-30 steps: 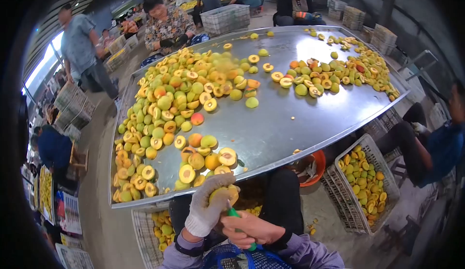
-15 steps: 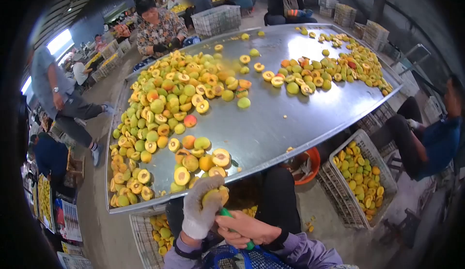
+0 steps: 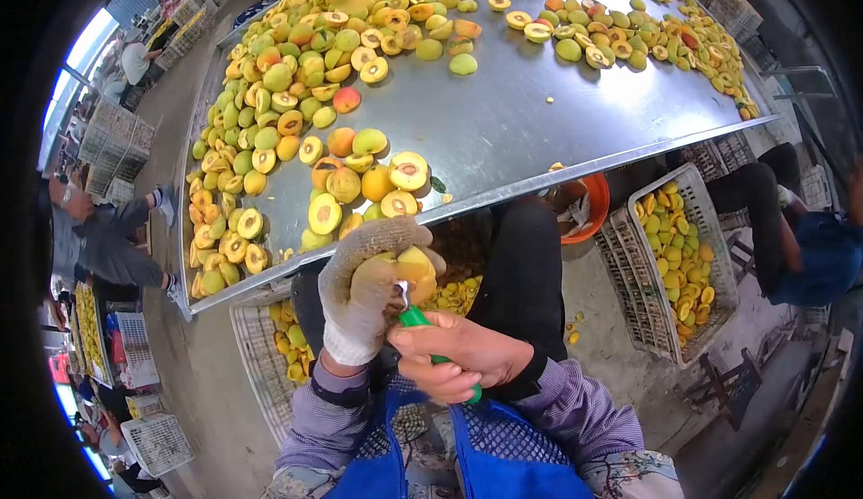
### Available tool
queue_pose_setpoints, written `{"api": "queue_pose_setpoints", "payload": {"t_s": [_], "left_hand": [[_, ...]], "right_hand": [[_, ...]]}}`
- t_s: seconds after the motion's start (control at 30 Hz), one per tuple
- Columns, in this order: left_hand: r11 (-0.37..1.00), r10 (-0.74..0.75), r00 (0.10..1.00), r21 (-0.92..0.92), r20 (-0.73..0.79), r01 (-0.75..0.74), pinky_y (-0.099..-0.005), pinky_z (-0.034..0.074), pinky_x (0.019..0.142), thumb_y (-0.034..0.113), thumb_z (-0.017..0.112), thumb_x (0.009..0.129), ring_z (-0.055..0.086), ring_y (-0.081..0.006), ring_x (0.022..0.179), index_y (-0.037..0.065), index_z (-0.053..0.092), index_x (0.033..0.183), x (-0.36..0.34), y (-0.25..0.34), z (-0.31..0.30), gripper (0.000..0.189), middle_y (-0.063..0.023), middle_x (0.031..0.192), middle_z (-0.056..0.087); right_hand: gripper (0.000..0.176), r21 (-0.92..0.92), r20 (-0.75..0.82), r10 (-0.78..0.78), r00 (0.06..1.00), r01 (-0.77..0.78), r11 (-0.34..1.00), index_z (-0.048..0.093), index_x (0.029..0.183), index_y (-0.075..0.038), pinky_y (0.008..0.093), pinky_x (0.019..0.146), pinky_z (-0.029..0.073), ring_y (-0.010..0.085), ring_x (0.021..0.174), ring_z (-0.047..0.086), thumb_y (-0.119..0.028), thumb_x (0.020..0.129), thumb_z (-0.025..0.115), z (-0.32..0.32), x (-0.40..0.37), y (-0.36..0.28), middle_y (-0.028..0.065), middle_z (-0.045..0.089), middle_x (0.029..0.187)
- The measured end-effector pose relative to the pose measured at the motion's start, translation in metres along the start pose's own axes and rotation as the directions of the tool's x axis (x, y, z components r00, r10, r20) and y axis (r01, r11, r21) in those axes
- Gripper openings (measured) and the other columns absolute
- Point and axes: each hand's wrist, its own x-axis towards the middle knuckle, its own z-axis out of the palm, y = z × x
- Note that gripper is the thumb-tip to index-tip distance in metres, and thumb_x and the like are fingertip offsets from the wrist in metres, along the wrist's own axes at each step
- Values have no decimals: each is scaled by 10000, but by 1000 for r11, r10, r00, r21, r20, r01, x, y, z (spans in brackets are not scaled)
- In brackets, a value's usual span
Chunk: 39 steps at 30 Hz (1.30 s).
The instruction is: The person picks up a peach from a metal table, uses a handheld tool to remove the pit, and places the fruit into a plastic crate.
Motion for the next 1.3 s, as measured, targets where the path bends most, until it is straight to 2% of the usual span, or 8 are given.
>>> {"api": "queue_pose_setpoints", "payload": {"t_s": [0.27,0.47,0.53,0.67,0.8,0.93,1.03,1.3], "left_hand": [[978,-183,983,-99,29,185,-276,477,803,180,581,886,591,-143,932,-17,584,1089,4,0,-4,284,-99,1044,629],[997,2,1000,75,-26,0,-309,520,709,423,495,917,636,-222,819,-46,518,1096,3,-5,-1,502,-145,1010,599],[901,-203,979,-386,26,198,-311,518,707,489,499,901,634,-222,821,-40,511,1096,5,-2,3,565,-145,1006,594],[855,-241,970,-466,28,226,-308,515,709,454,512,905,631,-215,828,-35,519,1087,5,-5,3,521,-141,1002,592],[970,173,979,191,-111,-149,-260,471,759,213,548,896,591,-151,854,-23,591,1062,8,-14,0,291,-94,1002,631],[990,-125,992,-65,-32,123,-280,491,749,255,528,916,610,-192,841,-21,574,1089,11,-7,-1,328,-106,977,625],[582,-293,930,-731,222,357,-342,537,710,411,506,924,642,-259,847,-13,494,1160,17,-18,-3,485,-120,966,610],[815,-317,945,-531,-74,232,-280,569,522,530,396,930,642,-261,873,5,475,1147,18,-21,-16,574,-136,1032,575]], "right_hand": [[353,-149,-131,-17,991,-2,989,384,688,-112,205,317,247,31,326,279,-299,986,414,0,4,-2,-45,328,480],[366,-65,-111,10,994,-17,998,379,659,-111,204,314,246,32,328,282,-274,985,413,0,6,-5,-43,331,477],[369,-71,-93,14,996,-20,997,378,659,-111,203,311,243,32,328,282,-279,985,415,-1,7,-6,-42,329,477],[357,-74,-61,10,998,-14,997,380,677,-110,203,303,235,32,330,284,-282,988,415,-7,5,-7,-37,331,482],[351,-49,43,-11,999,14,999,378,682,-111,200,301,229,31,331,284,-277,989,410,-13,4,-5,-37,328,482],[307,-17,-1,-16,1000,16,1000,388,721,-115,194,309,231,30,334,288,-266,987,419,-15,5,-6,-42,336,484],[243,-133,53,50,997,-43,990,398,773,-115,192,319,235,28,346,290,-237,980,433,-8,6,-6,-45,342,492],[208,-384,-126,-1,992,-48,922,410,787,-107,204,344,243,32,378,309,-192,959,490,-1,1,-9,-49,356,514]]}}
